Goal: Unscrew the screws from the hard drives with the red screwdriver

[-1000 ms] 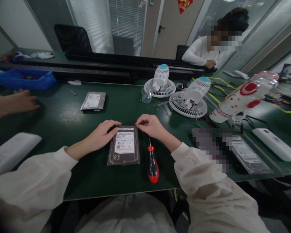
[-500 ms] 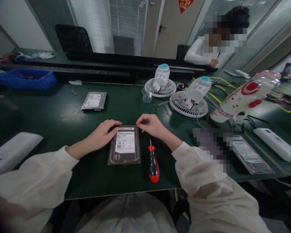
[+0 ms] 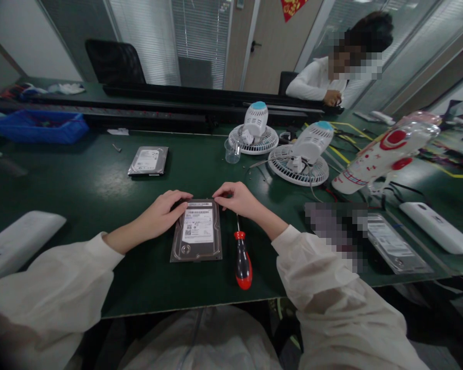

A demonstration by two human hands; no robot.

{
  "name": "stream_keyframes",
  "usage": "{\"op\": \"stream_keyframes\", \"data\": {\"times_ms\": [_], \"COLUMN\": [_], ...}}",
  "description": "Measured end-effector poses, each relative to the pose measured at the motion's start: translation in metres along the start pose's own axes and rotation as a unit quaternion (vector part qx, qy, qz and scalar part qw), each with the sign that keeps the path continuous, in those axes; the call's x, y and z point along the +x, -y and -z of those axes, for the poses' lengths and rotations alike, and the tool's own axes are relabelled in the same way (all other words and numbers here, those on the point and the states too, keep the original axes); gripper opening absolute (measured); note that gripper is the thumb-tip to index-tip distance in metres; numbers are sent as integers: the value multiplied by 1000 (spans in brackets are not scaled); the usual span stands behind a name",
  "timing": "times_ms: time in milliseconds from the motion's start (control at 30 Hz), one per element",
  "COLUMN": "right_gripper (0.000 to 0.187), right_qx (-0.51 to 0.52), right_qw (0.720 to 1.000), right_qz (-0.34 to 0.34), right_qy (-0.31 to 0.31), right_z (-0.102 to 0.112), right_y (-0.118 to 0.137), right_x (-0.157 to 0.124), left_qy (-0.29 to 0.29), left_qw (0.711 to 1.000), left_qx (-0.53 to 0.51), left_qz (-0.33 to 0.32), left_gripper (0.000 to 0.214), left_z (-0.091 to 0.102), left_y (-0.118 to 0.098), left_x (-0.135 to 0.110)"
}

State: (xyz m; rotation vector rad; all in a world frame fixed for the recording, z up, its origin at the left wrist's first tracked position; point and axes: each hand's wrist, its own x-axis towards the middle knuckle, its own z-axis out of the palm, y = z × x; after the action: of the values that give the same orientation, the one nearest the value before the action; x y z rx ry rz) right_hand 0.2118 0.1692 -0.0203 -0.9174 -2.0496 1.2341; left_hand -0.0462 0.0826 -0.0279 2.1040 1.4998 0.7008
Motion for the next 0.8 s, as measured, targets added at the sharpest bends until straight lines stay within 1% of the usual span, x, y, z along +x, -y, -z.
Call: {"op": "stream_keyframes", "data": {"times_ms": [167, 333, 400, 533, 633, 700, 800], "right_gripper": [25, 39, 42, 41, 35, 28, 20], "right_qx": [-74, -158, -186, -226, -246, -257, -275], "right_qw": [997, 981, 973, 961, 956, 954, 951], "right_qz": [21, 76, 97, 119, 126, 126, 128], "right_qy": [13, 78, 94, 105, 102, 94, 64], "right_z": [2, 9, 10, 8, 8, 12, 24], "right_y": [-4, -1, 1, 2, 1, -1, -2], "right_x": [4, 15, 18, 17, 14, 13, 11], "left_qy": [-8, -5, -6, -1, 3, 10, 28], "left_qw": [1000, 1000, 1000, 999, 999, 999, 997], "left_qx": [6, -6, -14, -26, -27, -30, -43], "left_qz": [-8, -15, -17, -28, -38, -42, -50], "left_gripper": [35, 34, 33, 32, 31, 29, 28], "left_z": [0, 2, 2, 4, 5, 6, 5], "left_y": [1, 2, 4, 6, 7, 5, 2], "left_x": [1, 0, 0, 0, 0, 0, -2]}}
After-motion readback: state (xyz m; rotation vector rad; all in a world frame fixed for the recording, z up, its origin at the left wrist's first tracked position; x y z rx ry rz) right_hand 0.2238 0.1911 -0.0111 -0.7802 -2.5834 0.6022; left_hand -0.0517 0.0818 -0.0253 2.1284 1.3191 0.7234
